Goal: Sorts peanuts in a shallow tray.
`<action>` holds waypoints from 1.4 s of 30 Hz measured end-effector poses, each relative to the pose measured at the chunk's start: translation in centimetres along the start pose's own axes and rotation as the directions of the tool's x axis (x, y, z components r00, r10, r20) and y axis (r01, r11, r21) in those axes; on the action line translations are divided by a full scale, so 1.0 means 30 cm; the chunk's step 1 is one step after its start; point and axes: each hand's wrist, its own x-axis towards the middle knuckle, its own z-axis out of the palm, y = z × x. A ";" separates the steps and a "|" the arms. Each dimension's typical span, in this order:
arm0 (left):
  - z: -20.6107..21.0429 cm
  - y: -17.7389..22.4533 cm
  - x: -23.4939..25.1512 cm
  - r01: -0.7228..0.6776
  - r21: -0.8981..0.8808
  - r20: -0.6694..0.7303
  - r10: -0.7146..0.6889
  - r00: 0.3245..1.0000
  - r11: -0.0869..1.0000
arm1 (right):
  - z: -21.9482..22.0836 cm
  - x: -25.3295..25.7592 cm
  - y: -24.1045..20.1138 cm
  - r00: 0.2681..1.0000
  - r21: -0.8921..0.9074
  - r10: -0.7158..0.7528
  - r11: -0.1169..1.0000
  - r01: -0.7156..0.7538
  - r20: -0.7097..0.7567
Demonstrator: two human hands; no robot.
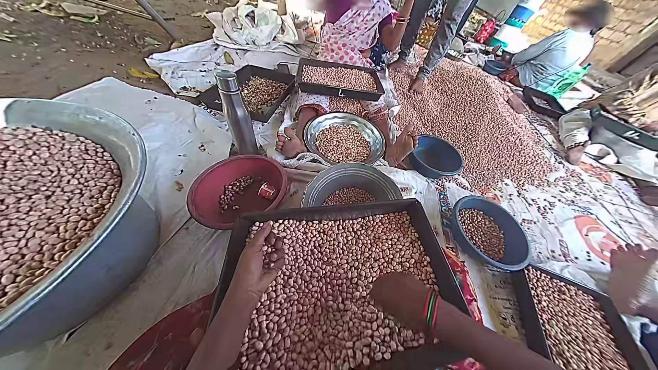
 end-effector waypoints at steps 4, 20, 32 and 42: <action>0.056 -0.050 -0.047 0.050 0.236 0.093 -0.074 0.993 0.970 | -0.010 -0.050 0.165 0.931 0.060 0.347 0.938 -0.343 -0.113; 0.126 -0.219 -0.136 0.325 0.510 0.276 -0.510 0.815 0.796 | -0.048 0.059 0.113 0.874 0.203 0.057 0.978 0.048 -0.483; 0.110 -0.134 -0.159 -0.354 0.930 0.356 -0.479 0.803 0.097 | 0.041 0.021 0.037 0.998 0.126 -0.047 0.991 0.041 0.043; 0.134 -0.185 -0.248 -0.513 0.744 0.171 -0.620 0.766 -0.428 | 0.016 -0.007 0.120 0.920 0.271 0.038 0.960 0.075 -0.389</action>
